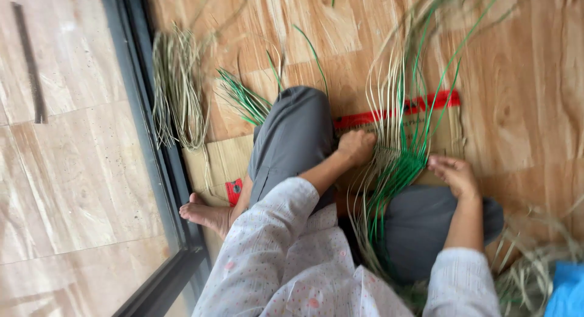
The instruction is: Hand-weaving a mat using green and natural plant fibers while sitting on the floor.
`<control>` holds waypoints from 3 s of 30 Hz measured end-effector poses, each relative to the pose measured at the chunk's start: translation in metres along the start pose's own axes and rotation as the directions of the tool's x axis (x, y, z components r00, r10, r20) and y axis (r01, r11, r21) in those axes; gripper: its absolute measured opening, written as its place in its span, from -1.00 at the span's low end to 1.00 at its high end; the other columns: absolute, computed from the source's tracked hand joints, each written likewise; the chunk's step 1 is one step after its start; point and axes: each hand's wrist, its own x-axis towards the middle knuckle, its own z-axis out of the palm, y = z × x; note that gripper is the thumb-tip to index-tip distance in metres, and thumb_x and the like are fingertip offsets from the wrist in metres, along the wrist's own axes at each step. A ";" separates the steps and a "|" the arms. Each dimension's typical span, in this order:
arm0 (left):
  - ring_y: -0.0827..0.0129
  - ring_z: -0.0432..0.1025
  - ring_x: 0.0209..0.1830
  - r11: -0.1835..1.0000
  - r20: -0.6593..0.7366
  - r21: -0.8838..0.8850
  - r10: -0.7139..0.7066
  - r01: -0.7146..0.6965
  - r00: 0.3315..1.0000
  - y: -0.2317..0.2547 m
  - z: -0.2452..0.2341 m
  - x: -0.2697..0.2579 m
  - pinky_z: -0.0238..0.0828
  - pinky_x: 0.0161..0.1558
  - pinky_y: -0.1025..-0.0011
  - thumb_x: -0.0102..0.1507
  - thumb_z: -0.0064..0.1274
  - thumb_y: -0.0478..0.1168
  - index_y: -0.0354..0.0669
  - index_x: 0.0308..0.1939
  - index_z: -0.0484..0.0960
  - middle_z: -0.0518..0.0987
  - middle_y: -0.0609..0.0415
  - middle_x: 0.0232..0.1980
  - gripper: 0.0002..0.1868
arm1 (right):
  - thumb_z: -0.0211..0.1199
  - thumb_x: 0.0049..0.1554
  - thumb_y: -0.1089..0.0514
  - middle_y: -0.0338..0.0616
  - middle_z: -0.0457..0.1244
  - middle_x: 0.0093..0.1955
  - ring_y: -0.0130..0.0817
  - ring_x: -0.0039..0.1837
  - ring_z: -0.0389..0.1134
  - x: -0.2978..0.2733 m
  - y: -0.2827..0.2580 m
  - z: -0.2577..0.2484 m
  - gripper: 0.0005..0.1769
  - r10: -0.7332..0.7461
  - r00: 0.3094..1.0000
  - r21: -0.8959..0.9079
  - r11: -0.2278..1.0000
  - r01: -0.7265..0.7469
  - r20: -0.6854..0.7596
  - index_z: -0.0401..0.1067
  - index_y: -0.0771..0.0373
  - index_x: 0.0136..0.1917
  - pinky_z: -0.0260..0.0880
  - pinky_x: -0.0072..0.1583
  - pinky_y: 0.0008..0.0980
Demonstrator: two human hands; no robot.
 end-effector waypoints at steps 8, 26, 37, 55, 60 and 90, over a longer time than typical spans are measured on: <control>-0.18 0.57 -0.25 0.997 0.025 0.040 0.060 -0.061 0.998 0.001 0.002 -0.013 0.55 -0.29 -0.06 0.13 -0.07 -0.22 0.00 -0.16 0.62 0.63 -0.14 -0.24 -0.76 | 0.35 0.20 0.16 -0.23 0.39 -0.10 -0.58 -0.06 0.44 -0.031 -0.011 0.008 -0.81 0.181 0.982 0.232 0.954 -0.189 0.056 0.53 0.23 0.09 0.54 0.00 -0.69; 0.06 0.54 -0.23 0.867 0.110 -0.451 -0.181 0.212 0.977 -0.023 0.012 -0.002 0.43 -0.27 0.09 0.03 -0.20 -0.37 -0.17 -0.44 0.62 0.65 -0.03 -0.33 -0.77 | 0.31 0.19 0.15 -0.41 0.28 -0.35 -0.77 -0.29 0.27 -0.046 -0.045 0.026 -0.90 0.339 0.941 0.316 0.895 -0.314 -0.025 0.55 0.05 -0.20 0.28 -0.30 -0.85; 0.38 0.41 -0.37 0.806 0.098 -0.528 -0.256 0.268 0.962 -0.038 0.023 -0.002 0.31 -0.35 0.26 0.08 0.00 -0.30 -0.14 -0.52 0.62 0.53 0.14 -0.49 -0.89 | 0.30 0.18 0.23 -0.35 0.27 -0.34 -0.69 -0.31 0.27 -0.044 -0.030 0.024 -0.91 0.277 0.961 0.409 0.876 -0.254 0.002 0.54 0.12 -0.18 0.33 -0.28 -0.80; -0.01 0.51 0.16 0.634 0.188 -0.647 -0.404 0.423 0.895 -0.046 0.054 -0.001 0.49 0.12 0.10 0.18 0.13 -0.17 -0.09 -0.08 0.77 0.67 -0.17 0.02 -0.73 | 0.33 0.02 0.19 -0.31 0.23 -0.31 -0.64 -0.28 0.37 -0.019 0.008 0.038 -0.87 0.190 0.979 0.381 0.912 -0.148 -0.074 0.49 0.18 -0.12 0.49 -0.25 -0.76; -0.06 0.51 0.17 0.615 0.146 -0.689 -0.401 0.383 0.905 -0.039 0.041 -0.001 0.49 0.11 0.06 0.17 0.14 -0.20 -0.15 -0.09 0.77 0.66 -0.24 0.04 -0.74 | 0.39 0.03 0.20 -0.24 0.24 -0.27 -0.56 -0.26 0.38 -0.013 0.007 0.036 -0.86 0.152 0.985 0.417 0.903 -0.103 -0.086 0.46 0.20 -0.14 0.50 -0.24 -0.66; 0.01 0.48 0.22 0.647 0.152 -0.676 -0.346 0.353 0.926 -0.044 0.055 0.002 0.47 0.20 0.09 0.24 0.08 -0.23 -0.03 -0.05 0.77 0.66 -0.10 0.08 -0.75 | -0.01 0.17 0.32 0.04 0.20 0.10 0.21 0.17 0.34 -0.096 -0.023 0.067 -0.38 -0.531 0.835 -0.547 0.746 0.381 -0.143 0.47 -0.42 0.26 0.39 0.20 0.05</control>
